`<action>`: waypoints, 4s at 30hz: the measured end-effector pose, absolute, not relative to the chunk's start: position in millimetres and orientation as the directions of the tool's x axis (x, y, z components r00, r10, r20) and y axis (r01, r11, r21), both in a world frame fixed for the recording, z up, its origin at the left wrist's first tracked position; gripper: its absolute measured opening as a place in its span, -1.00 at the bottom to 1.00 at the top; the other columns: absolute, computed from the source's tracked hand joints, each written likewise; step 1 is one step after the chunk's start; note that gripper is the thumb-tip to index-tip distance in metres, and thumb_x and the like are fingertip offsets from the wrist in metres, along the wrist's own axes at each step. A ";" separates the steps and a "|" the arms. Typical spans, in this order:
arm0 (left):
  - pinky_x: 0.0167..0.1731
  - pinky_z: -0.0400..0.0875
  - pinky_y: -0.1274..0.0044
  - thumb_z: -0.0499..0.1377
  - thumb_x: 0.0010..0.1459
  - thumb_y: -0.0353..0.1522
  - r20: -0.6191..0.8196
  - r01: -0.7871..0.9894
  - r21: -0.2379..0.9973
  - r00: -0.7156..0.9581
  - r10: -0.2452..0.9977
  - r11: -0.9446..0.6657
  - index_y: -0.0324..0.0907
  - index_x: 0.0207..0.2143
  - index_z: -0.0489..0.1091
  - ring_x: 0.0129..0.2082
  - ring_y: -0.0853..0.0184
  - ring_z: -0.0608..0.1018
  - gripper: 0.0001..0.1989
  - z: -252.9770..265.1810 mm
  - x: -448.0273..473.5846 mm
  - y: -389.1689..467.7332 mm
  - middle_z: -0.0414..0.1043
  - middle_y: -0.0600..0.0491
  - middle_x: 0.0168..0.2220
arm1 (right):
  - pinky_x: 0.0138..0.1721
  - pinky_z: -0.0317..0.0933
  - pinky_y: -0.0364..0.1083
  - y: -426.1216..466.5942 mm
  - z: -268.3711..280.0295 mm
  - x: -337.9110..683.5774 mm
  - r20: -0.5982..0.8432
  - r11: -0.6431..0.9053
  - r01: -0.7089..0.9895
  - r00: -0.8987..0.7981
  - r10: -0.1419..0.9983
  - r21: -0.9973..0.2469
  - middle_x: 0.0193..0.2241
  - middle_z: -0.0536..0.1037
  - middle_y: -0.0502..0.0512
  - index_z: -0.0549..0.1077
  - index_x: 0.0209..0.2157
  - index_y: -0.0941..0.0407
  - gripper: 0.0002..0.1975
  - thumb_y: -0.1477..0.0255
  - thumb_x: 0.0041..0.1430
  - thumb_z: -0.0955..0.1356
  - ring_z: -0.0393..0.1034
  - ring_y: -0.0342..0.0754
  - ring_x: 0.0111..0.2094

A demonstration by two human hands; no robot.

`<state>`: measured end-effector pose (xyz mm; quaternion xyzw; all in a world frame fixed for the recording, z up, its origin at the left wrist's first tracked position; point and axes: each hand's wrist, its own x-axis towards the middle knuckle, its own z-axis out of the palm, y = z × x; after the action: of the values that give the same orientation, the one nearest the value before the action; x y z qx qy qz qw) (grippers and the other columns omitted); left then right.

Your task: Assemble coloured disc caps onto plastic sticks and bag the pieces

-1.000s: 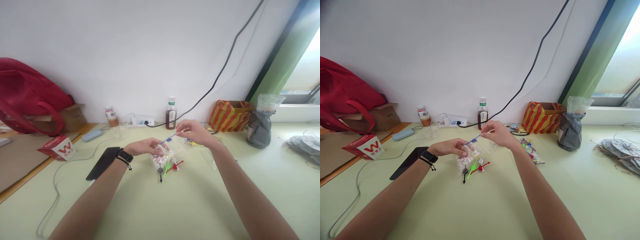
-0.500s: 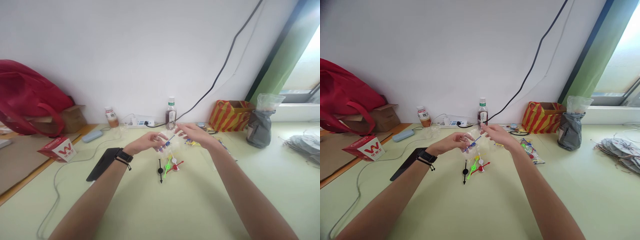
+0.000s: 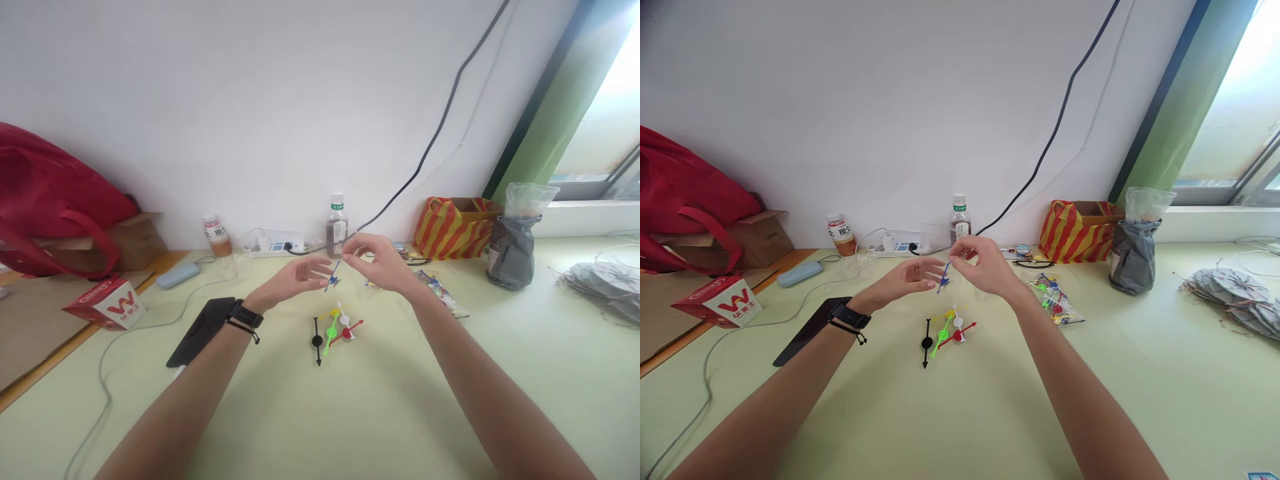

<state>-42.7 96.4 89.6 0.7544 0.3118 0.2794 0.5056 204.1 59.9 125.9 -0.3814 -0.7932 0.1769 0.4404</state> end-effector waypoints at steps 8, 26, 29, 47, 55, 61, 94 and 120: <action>-0.10 0.53 0.32 0.42 0.10 -0.17 0.022 0.191 0.963 0.650 0.760 -0.190 -0.19 0.01 0.51 -0.18 0.13 0.68 -0.53 70.3 -37.9 100.4 0.62 -0.14 -0.12 | -0.14 0.35 -0.08 64.6 116.4 194.8 0.627 0.629 0.338 -0.129 0.768 -0.700 -0.01 0.53 0.16 0.21 0.27 0.02 -0.50 0.29 0.34 0.31 0.47 -0.02 -0.10; -0.17 0.53 0.39 0.49 -0.04 -0.19 0.059 0.158 0.979 0.401 0.914 -0.133 -0.23 -0.04 0.51 -0.16 0.17 0.66 -0.47 28.5 -55.1 128.5 0.62 -0.15 -0.10 | -0.44 0.19 -0.17 89.8 55.8 200.7 -0.059 0.509 0.656 -0.643 0.764 -0.557 -0.37 0.60 0.06 0.59 -0.32 0.11 -0.84 0.60 0.06 0.40 0.42 -0.08 -0.41; -0.14 0.53 0.37 0.45 0.03 -0.16 0.105 0.134 0.975 0.424 0.900 -0.177 -0.19 0.05 0.46 -0.13 0.17 0.65 -0.43 24.5 -57.1 129.4 0.60 -0.16 -0.06 | -0.36 0.21 -0.16 91.0 62.1 204.2 0.004 0.520 0.647 -0.625 0.781 -0.558 -0.36 0.59 0.07 0.57 -0.34 0.14 -0.84 0.61 0.10 0.35 0.41 -0.09 -0.38; -0.11 0.53 0.36 0.46 -0.03 -0.14 0.193 0.336 0.855 0.501 0.843 -0.395 -0.17 -0.04 0.50 -0.16 0.14 0.67 -0.47 6.9 -43.7 126.1 0.64 -0.08 -0.24 | -0.30 0.42 -0.05 62.0 129.7 210.1 0.568 0.572 0.268 -0.099 0.817 -0.776 -0.39 0.55 0.08 0.47 -0.22 0.09 -0.72 0.15 0.23 0.39 0.48 -0.03 -0.38; -0.19 0.50 0.43 0.43 0.03 -0.13 0.196 0.350 0.815 0.584 0.788 -0.462 -0.14 0.03 0.48 -0.22 0.18 0.66 -0.45 36.6 -29.0 105.4 0.63 -0.02 -0.27 | -0.32 0.23 -0.07 50.1 131.0 197.6 0.660 0.603 0.576 -0.142 0.738 -0.551 -0.44 0.51 0.05 0.47 -0.25 0.06 -0.86 0.37 0.32 0.28 0.38 -0.03 -0.41; -0.21 0.49 0.42 0.41 0.04 -0.11 0.172 0.421 0.748 0.625 0.762 -0.514 -0.12 0.07 0.46 -0.26 0.20 0.64 -0.43 47.6 -29.1 101.3 0.64 -0.04 -0.22 | -0.29 0.17 -0.07 49.5 129.7 199.8 0.611 0.637 0.665 -0.331 0.719 -0.390 -0.31 0.52 0.11 0.43 -0.23 0.07 -0.82 0.56 0.28 0.23 0.37 0.00 -0.33; 0.15 0.40 0.25 0.49 -0.04 -0.19 0.150 0.299 0.862 0.620 0.770 -0.409 -0.10 0.21 0.39 0.14 0.08 0.53 -0.24 33.3 -41.2 115.1 0.47 -0.16 0.18 | -0.09 0.25 -0.03 72.6 111.1 211.4 0.625 0.729 0.605 -0.443 0.642 -0.320 -0.28 0.53 0.12 0.45 -0.32 0.10 -0.84 0.62 0.23 0.30 0.41 0.03 -0.18; -0.34 0.56 0.42 0.40 0.07 -0.02 -0.015 0.235 0.964 0.504 0.864 -0.121 -0.18 0.09 0.45 -0.33 0.21 0.67 -0.37 14.9 -41.0 118.4 0.58 -0.08 -0.18 | -0.29 0.26 -0.09 79.5 87.7 219.9 0.256 0.514 0.750 -0.446 0.858 -0.415 -0.25 0.56 0.06 0.46 -0.23 0.06 -0.81 0.57 0.11 0.35 0.44 -0.02 -0.29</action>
<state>-41.0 118.4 14.9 0.6873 0.3998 0.2970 0.5288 219.9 79.5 87.7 -0.4777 -0.8415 0.1212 0.2211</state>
